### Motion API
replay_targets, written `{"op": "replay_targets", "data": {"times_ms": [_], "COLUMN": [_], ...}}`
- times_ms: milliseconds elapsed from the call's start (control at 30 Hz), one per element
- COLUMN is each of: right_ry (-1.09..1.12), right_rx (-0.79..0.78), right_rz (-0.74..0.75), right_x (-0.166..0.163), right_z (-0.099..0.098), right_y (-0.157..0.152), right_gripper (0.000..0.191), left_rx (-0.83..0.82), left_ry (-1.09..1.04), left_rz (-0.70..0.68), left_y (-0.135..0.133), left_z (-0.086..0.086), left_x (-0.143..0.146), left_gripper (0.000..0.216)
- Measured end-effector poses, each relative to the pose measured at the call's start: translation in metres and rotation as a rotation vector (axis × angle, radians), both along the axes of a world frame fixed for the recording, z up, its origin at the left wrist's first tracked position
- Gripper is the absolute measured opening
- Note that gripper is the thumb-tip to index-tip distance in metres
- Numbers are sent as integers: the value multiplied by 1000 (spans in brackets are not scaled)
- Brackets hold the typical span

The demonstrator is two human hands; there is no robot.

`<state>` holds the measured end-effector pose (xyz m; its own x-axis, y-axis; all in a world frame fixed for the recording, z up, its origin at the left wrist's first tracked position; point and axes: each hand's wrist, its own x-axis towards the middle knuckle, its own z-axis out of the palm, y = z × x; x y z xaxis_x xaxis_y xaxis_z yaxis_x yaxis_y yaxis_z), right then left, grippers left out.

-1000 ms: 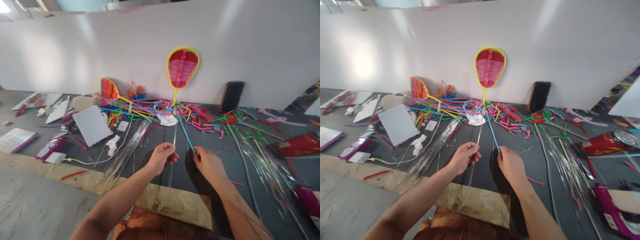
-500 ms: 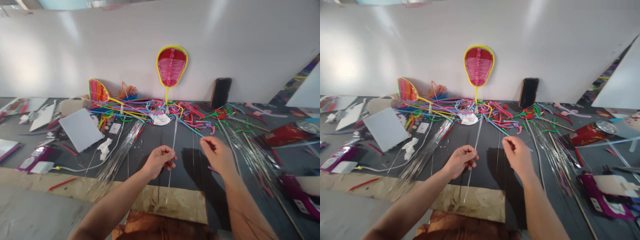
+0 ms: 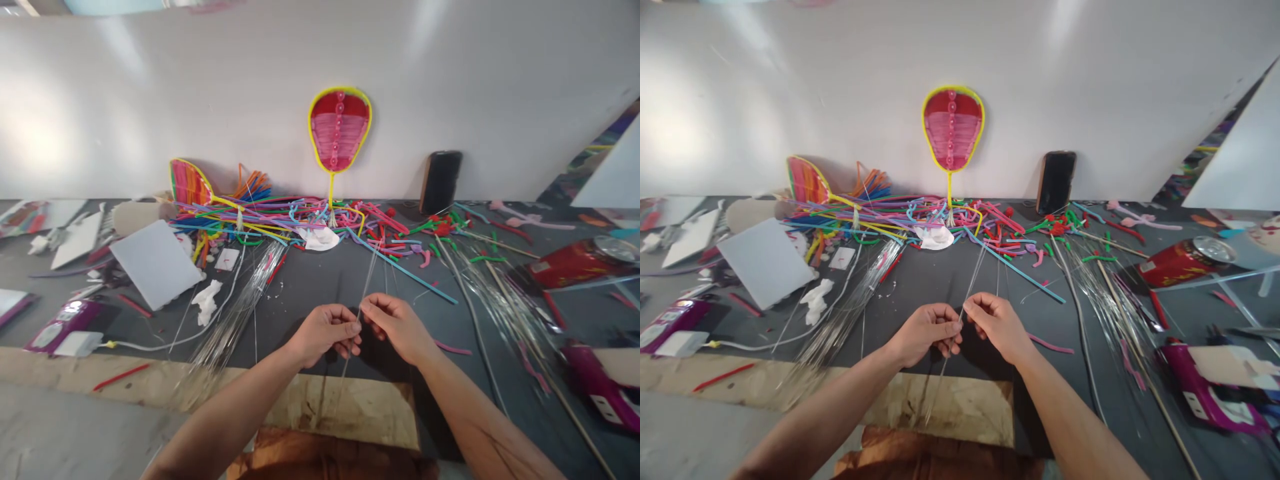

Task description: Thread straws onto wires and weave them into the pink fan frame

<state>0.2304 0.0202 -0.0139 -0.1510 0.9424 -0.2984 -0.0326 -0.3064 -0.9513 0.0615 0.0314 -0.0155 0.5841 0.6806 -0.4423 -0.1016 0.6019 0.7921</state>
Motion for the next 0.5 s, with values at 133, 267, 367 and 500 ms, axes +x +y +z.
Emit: {"op": "replay_targets", "data": {"times_ms": [133, 267, 367, 500], "right_ry": [0, -9, -12, -12], "right_rx": [3, 7, 16, 14], "right_rz": [11, 11, 17, 23], "right_x": [-1, -1, 0, 0], "right_z": [1, 0, 0, 0], "right_y": [0, 0, 1, 0], "right_gripper": [29, 28, 28, 28], "left_rx": [-5, -10, -16, -7], "left_ry": [-7, -2, 9, 14], "left_rz": [6, 18, 16, 14], "left_y": [0, 0, 1, 1], "left_z": [-1, 0, 0, -1], "left_x": [0, 0, 0, 0], "left_gripper": [36, 37, 37, 36]}}
